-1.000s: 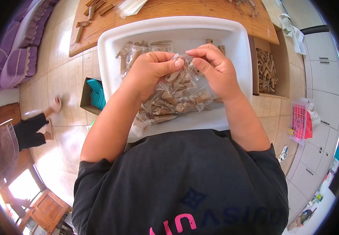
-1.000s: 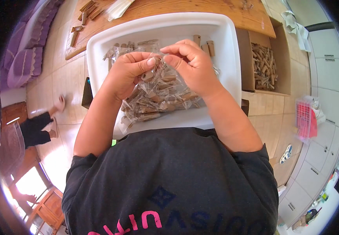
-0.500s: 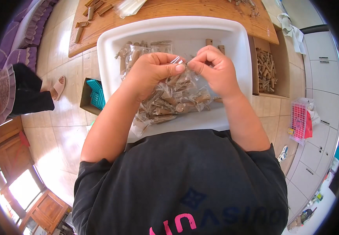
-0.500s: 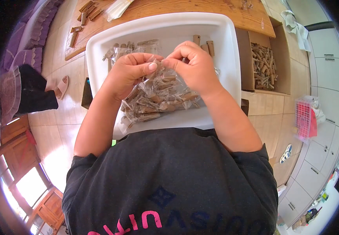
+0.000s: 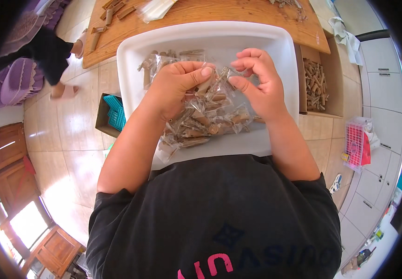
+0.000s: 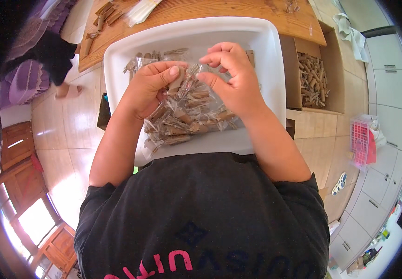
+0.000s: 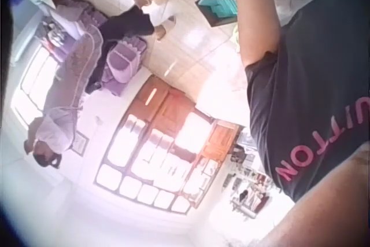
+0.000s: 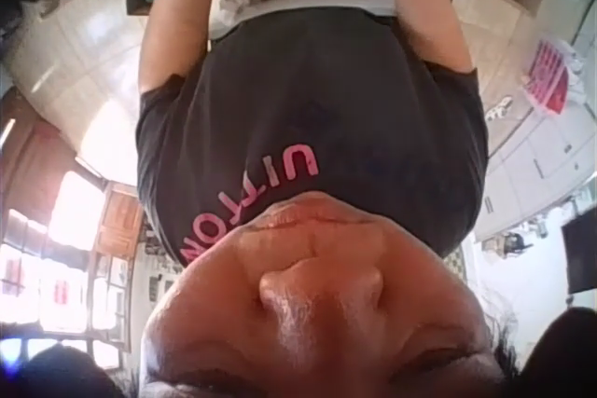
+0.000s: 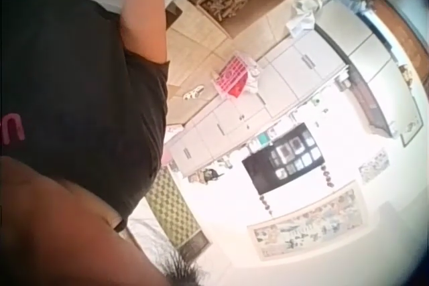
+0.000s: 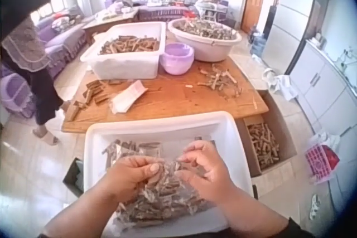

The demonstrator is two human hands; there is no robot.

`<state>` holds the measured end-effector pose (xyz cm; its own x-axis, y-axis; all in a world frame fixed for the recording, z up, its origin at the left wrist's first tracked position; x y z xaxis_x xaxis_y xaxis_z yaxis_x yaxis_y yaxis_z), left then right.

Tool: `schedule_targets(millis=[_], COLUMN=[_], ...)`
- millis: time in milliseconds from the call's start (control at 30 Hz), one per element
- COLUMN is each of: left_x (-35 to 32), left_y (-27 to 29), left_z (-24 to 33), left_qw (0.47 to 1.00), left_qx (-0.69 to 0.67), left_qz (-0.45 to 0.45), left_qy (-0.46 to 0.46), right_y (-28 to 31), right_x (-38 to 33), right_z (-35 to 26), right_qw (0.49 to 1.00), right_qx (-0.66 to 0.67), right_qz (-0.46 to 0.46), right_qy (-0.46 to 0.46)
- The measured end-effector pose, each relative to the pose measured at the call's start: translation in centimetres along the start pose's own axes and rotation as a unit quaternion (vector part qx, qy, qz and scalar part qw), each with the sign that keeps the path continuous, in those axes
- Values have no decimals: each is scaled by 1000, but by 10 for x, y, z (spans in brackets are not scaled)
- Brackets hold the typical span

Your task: The person handles small cardboard tubes, which are individually packed in plastic bags, by hand.

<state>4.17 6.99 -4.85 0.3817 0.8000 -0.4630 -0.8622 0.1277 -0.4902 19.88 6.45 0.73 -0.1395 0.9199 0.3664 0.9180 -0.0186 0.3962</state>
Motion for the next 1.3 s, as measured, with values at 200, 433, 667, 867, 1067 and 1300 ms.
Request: schedule_targets(millis=[200, 433, 667, 867, 1067, 1300], left_x=[0, 2, 2, 2, 5, 4], left_y=[-2, -2, -7, -9, -3, 3], left_z=[3, -1, 0, 1, 1, 4], left_qw=[999, 997, 995, 995, 993, 998], left_qx=[32, 47, 67, 85, 107, 54], left_qz=[-28, -52, -79, -60, -31, -12], left_qy=[-4, -8, 5, -8, -43, -27], right_y=[-12, -12, -9, -11, -17, -14], right_x=[3, 0, 1, 4, 0, -1], right_z=[-5, 23, 31, 14, -3, -1], right_qw=[999, 987, 986, 998, 998, 998], right_qx=[-9, 97, 92, -6, -33, -25], right_qz=[-31, -37, -20, -26, -51, -56], right_qy=[4, -123, -134, -51, 5, -18])
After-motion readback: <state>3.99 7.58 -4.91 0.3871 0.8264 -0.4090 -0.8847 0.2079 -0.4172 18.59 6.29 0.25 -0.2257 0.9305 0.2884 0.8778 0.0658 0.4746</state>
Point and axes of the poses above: each hand's wrist, its own x-axis towards the middle knuckle, its own y-axis out of the back of the hand, z = x × y, the point moved 8 cm from there along x, towards the middle knuckle, and after that the axes turned 8 degrees about -x, right-handed, at the moved point
